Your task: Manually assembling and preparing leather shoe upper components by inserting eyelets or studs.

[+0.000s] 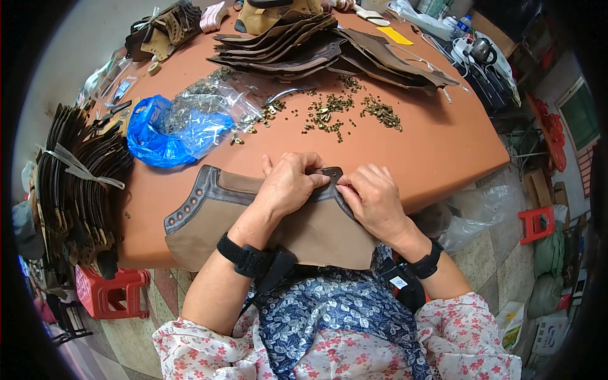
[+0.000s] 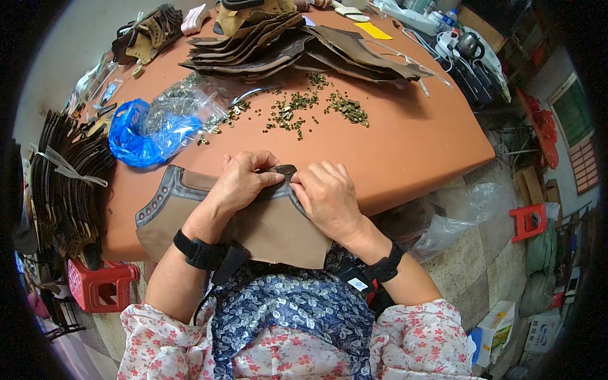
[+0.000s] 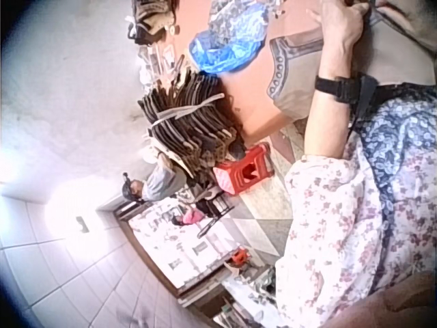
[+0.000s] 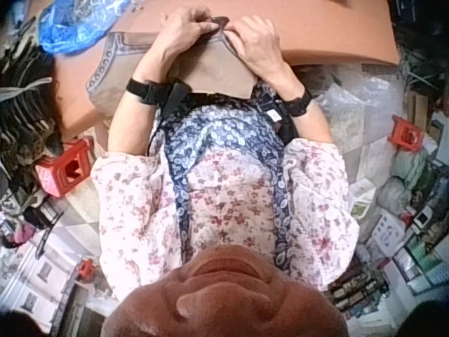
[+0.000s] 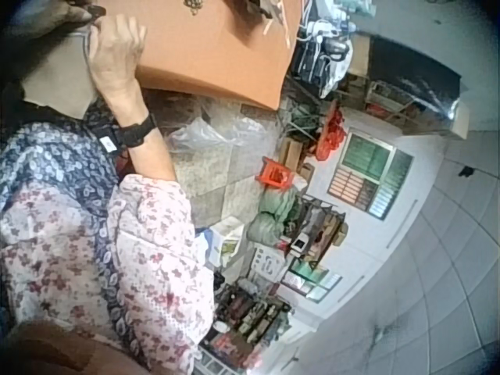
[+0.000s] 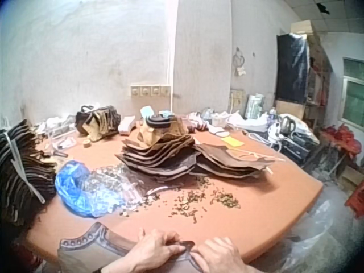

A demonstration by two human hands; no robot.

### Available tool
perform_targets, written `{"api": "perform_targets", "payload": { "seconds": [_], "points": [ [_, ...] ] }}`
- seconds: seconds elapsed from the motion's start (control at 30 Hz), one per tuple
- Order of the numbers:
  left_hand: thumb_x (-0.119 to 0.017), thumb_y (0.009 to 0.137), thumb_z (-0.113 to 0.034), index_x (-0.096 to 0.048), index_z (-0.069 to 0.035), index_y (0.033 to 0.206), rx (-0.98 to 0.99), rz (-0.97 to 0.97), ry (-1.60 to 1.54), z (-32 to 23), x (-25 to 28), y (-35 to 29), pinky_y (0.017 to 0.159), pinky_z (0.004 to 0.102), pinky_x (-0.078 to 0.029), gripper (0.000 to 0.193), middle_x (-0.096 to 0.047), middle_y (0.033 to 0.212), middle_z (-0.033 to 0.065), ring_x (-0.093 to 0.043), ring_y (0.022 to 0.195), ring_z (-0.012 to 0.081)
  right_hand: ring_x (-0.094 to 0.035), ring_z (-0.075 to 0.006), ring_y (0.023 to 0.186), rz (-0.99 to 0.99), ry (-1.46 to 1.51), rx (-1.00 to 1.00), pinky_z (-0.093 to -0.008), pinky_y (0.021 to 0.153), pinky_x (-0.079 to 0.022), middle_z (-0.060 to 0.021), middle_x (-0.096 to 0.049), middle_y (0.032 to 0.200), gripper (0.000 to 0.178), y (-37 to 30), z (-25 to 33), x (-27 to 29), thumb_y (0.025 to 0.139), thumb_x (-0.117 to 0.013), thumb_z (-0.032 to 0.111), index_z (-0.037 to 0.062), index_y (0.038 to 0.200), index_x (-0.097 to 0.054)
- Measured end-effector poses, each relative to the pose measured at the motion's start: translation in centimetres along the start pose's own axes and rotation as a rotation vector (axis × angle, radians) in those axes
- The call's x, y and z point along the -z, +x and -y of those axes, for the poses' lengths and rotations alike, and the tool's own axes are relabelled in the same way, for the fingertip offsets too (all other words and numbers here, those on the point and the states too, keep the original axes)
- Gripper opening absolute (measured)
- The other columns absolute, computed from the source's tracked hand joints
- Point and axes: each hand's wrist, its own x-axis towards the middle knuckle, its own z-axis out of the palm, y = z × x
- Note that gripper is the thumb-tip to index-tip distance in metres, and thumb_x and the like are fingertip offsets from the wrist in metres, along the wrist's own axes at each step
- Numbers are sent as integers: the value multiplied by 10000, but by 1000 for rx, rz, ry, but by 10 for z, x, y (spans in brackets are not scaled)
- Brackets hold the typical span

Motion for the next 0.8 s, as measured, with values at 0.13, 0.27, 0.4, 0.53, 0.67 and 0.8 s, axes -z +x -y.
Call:
{"api": "perform_targets", "payload": {
  "seconds": [0.13, 0.27, 0.4, 0.53, 0.67, 0.8],
  "points": [
    [-719, 804, -128, -712, -37, 880, -17, -10, 15, 1, 0, 0, 795, 305, -446, 119, -662, 695, 43, -595, 683, 129, -577, -269, 796, -4, 21, 6, -378, 747, -426, -73, -596, 800, 84, -1, -1, 3, 788, -688, 99, 63, 851, -645],
    [-718, 805, -114, -712, -30, 875, -28, -14, 22, 1, 0, 0, 759, 301, -454, 110, -656, 688, 39, -586, 666, 122, -577, -272, 796, -1, 39, -11, -379, 745, -426, -74, -596, 800, 86, -3, 1, 4, 791, -688, 99, 63, 859, -649],
    [-716, 806, -108, -711, -25, 874, -6, -3, 1, -1, 1, 1, 721, 302, -460, 107, -652, 681, 36, -585, 657, 120, -578, -273, 794, -9, 33, -5, -378, 741, -426, -75, -598, 804, 87, -2, 0, 2, 787, -689, 96, 64, 858, -649],
    [-716, 805, -110, -711, -25, 875, -9, -5, 1, 0, 1, 0, 707, 301, -462, 110, -655, 681, 38, -589, 655, 120, -580, -273, 798, -1, 6, -4, -379, 740, -426, -75, -603, 816, 96, -1, 1, 2, 778, -692, 92, 64, 860, -650],
    [-717, 807, -126, -715, -40, 878, -20, -11, 27, -1, 0, 0, 784, 307, -437, 111, -659, 689, 31, -594, 666, 127, -583, -279, 807, 3, 57, -27, -383, 748, -429, -82, -606, 825, 103, -3, 1, 4, 774, -679, 72, 56, 872, -651],
    [-714, 815, -149, -716, -58, 886, 14, 5, 18, 2, -1, 1, 894, 331, -377, 116, -663, 700, 23, -600, 689, 134, -588, -285, 817, 9, 88, -37, -386, 757, -433, -91, -610, 833, 113, -4, 2, 5, 771, -662, 50, 45, 883, -652]
  ]
}}
